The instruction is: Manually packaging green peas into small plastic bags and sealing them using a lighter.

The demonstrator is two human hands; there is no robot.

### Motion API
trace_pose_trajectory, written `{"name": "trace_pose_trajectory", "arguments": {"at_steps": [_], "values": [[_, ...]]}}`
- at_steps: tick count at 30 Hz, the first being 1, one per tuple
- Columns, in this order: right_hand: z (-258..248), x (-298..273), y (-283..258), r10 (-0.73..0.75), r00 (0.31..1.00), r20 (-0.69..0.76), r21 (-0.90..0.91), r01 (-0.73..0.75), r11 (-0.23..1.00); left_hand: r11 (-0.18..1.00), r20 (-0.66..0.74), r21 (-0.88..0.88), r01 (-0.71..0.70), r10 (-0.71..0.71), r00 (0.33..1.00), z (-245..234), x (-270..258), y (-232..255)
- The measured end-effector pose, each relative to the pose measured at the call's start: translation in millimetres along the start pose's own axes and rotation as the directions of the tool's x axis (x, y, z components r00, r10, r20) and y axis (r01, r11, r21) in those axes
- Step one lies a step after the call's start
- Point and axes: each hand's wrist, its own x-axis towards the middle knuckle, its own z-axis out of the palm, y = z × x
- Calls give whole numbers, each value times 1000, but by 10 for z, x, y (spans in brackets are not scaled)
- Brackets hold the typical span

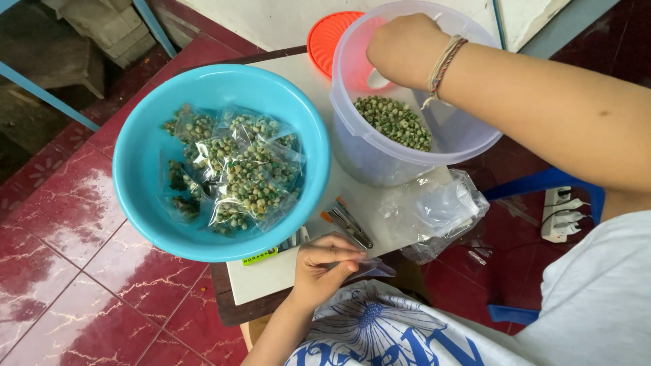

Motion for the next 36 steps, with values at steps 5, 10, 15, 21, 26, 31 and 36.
{"name": "trace_pose_trajectory", "arguments": {"at_steps": [5,10,15,21,26,31,36], "values": [[155,157,-118,-120,975,185,196,83,977,1000,-23,22,1,0,1000,-26,-32,-56],[221,140,-154,-254,942,218,413,146,899,1000,-22,4,3,-3,1000,-36,-46,-72],[10,-196,-81,-447,878,172,608,262,749,1000,-66,1,-1,1,998,-24,-47,-61],[-9,-601,240,-426,903,52,613,307,728,993,-89,116,22,-12,996,-29,-61,-113],[41,-1067,357,-297,954,-52,704,245,666,986,-112,168,20,-1,994,62,51,-13],[123,-1428,474,-80,973,-215,757,218,616,948,-92,320,-5,36,995,249,245,237],[262,-1727,624,108,920,-377,713,214,668,885,49,429,-179,175,983,410,580,506]]}}
